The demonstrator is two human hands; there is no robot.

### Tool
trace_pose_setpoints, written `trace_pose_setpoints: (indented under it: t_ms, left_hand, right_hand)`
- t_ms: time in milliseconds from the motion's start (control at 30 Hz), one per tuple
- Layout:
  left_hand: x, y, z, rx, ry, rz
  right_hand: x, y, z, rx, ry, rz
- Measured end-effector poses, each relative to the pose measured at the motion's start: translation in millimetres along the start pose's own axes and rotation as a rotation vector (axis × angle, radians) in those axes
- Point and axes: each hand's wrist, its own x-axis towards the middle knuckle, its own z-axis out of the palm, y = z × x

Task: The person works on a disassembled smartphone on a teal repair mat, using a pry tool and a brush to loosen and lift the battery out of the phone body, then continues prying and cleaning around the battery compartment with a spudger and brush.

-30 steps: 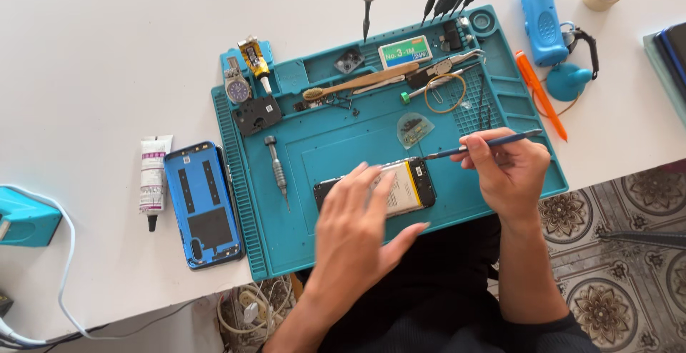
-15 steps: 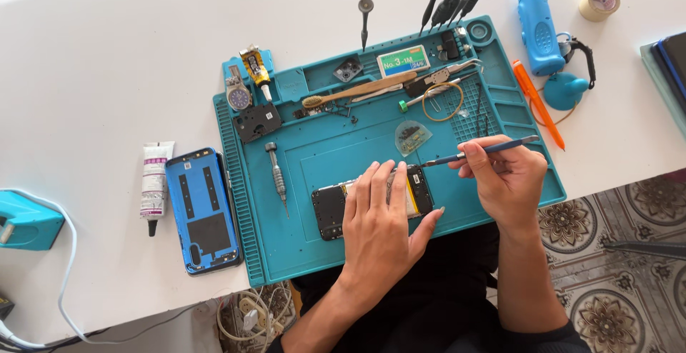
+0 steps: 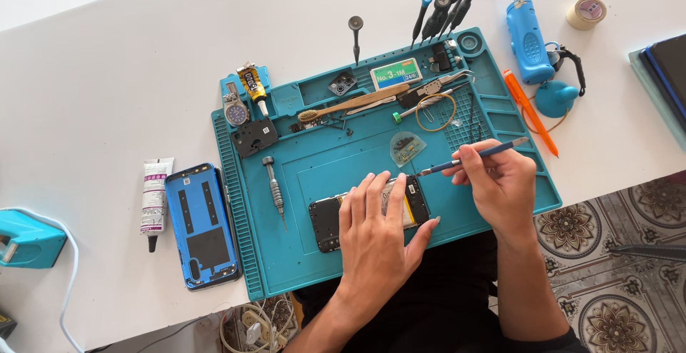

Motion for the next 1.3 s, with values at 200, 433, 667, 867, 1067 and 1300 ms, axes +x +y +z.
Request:
trace_pose_setpoints:
  t_ms: [200, 433, 667, 867, 1067, 1300]
  left_hand:
    - [0, 0, 0, 0.003, 0.001, 0.002]
    - [1, 0, -1, -0.008, -0.001, -0.006]
    - [1, -1, 0, -0.001, -0.011, -0.004]
    - [0, -1, 1, -0.002, -0.016, -0.003]
    - [0, -1, 0, 0.0, -0.002, 0.0]
    - [-8, -5, 0, -0.19, 0.129, 0.097]
  right_hand:
    - [5, -5, 0, 0.024, -0.097, -0.063]
    - [-11, -19, 16, -0.331, -0.222, -0.65]
    - [-8, -13, 22, -0.176, -0.099, -0.325]
    - [-8, -8, 21, -0.014, -0.045, -0.218]
    - [-8, -7, 22, 0.057, -0.024, -0.192]
    - [-15, -4, 12, 0.23, -0.017, -0.241]
